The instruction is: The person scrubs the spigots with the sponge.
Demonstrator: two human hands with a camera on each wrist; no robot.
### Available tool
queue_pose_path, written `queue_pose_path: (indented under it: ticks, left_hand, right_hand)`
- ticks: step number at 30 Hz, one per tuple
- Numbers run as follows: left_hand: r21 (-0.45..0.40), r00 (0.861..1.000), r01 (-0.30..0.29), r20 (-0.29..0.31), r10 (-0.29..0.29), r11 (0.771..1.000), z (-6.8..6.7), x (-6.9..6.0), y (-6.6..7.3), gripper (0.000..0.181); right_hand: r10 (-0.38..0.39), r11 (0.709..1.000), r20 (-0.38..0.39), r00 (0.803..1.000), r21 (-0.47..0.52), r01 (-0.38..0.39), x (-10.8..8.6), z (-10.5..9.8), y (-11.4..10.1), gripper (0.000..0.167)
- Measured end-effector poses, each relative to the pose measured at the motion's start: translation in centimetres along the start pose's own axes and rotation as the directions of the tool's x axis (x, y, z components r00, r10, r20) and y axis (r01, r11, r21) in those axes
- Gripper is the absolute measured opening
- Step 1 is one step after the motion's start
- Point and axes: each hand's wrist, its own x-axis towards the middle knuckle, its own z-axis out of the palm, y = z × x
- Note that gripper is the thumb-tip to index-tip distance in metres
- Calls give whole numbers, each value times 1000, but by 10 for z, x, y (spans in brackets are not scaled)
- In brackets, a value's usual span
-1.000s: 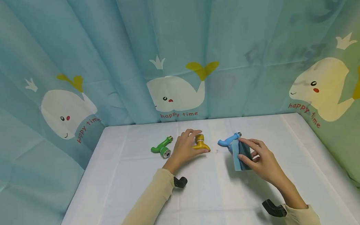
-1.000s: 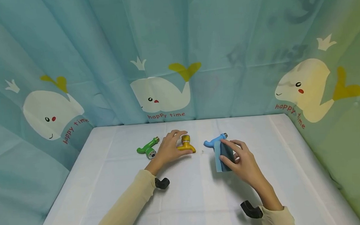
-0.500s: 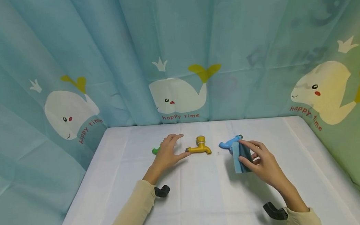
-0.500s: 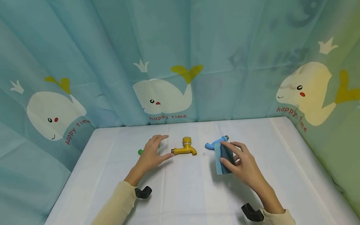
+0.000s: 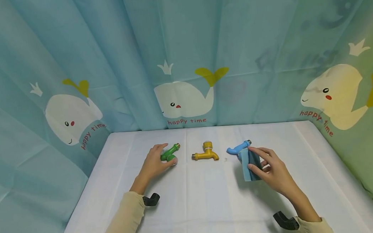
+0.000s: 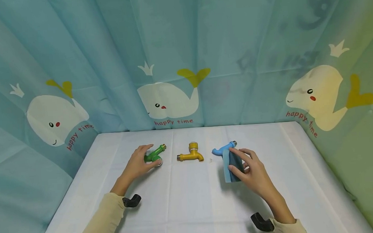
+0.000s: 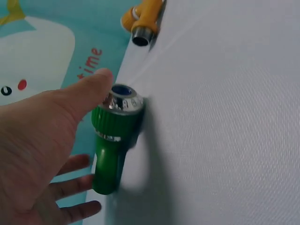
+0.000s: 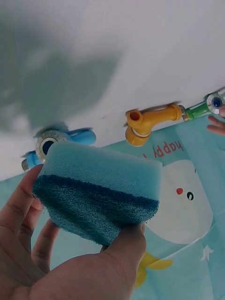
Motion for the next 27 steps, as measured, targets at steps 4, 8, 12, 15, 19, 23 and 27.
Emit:
queue_pose_path:
  ticks: [4,8,12,15,19,23,27]
  left_hand:
    - [31,999,31,43,-33,999,-1,0,-3,79]
    - [59,997,44,66,-47,997,-3,3,-4,78]
    - [53,992,46,118,-52,998,-7,9,-2,73]
    - [45,986,53,158,-59,998,-10,13,3,68]
    - [38,981,69,180,-75,997,-12,16,8,66]
    - [30,982,87,168,-91,996,-9,15,10,66]
    - [-3,985,102,142,-100,995,-6,13,13,72]
  right_hand:
    - [-2,1000,2,1000,9,2,-1,0,-1,61]
    - [-5,1000,3,1000,16,5,-3,1,-2,61]
    - [1,1000,9,1000,17,-1,-4,1,-2,61]
    - [5,1000,12,1000,15,-5,-4,1,-2,60]
    - [13,1000,15,1000,15,-13,-5,2,-1,60]
    - [18,1000,24,1000,24,-19,-5,4,1,59]
    - [18,1000,28,999,20,-19,-6,4,2,60]
